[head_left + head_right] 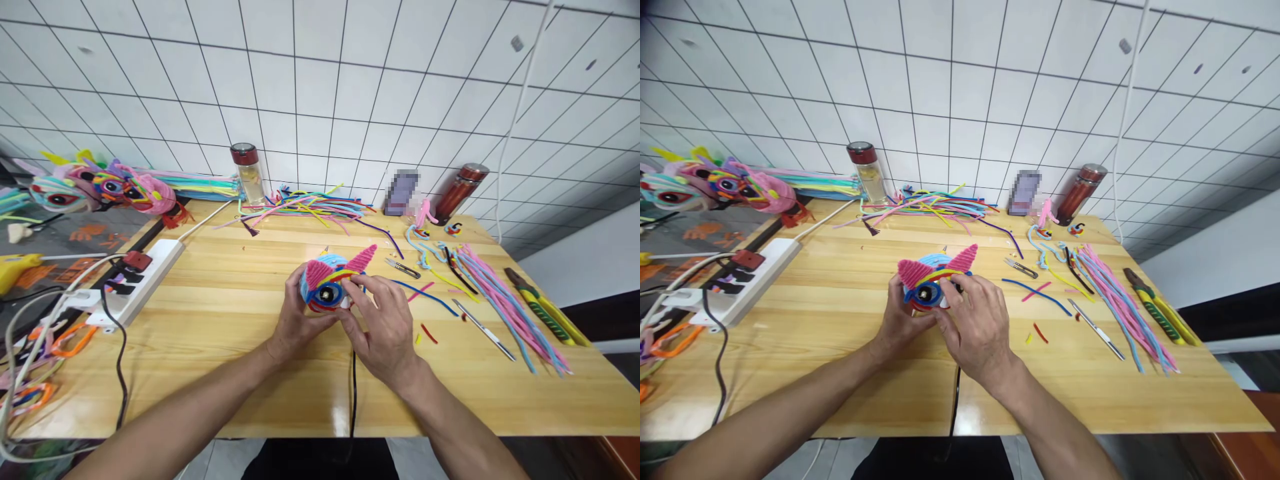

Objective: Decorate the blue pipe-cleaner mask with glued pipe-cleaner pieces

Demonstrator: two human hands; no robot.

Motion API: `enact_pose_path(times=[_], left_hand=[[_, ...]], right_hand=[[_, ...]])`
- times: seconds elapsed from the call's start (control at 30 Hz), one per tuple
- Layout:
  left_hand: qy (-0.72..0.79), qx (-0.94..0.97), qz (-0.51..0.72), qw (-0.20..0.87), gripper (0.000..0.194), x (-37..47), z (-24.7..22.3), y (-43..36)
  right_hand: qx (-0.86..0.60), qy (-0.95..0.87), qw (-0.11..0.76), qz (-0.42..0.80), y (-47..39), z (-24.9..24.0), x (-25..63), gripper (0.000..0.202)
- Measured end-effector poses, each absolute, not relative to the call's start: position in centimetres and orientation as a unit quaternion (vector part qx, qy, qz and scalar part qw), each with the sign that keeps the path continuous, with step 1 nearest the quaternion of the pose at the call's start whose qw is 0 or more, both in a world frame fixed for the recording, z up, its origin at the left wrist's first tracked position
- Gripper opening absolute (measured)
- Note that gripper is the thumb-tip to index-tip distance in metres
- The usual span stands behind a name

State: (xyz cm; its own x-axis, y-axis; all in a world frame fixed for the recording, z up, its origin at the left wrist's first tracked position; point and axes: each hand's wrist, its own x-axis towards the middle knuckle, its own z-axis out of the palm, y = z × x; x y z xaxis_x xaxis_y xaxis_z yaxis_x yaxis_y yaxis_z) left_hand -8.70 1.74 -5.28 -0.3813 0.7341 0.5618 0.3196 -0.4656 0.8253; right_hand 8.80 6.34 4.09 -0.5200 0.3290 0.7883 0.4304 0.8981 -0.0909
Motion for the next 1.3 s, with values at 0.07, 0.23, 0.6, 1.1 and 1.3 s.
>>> enact_pose_path(times=[0.07, 0.23, 0.6, 1.1, 1.3], left_hand=[[0.500, 0.532, 0.665, 0.157, 0.096, -8.8, -5.4, 1.7], [0.500, 0.532, 0.665, 0.155, 0.098, -8.9, -5.4, 1.7], [0.495, 0.546, 0.662, 0.138, 0.096, -8.8, -5.2, 1.7], [0.493, 0.508, 0.679, 0.195, 0.097, -8.6, -5.3, 1.6], [0.514, 0.482, 0.675, 0.219, 0.102, -8.4, -5.0, 1.5]], right_hand=[[-0.216, -0.875, 0.429, -0.061, 6.3, 4.0, 8.7, 0.042], [-0.213, -0.880, 0.420, -0.068, 6.3, 3.8, 8.7, 0.043], [-0.224, -0.876, 0.420, -0.081, 6.1, 3.9, 8.6, 0.041], [-0.241, -0.866, 0.430, -0.085, 5.9, 4.2, 8.7, 0.042], [-0.243, -0.821, 0.512, -0.070, 6.4, 4.9, 9.5, 0.053]])
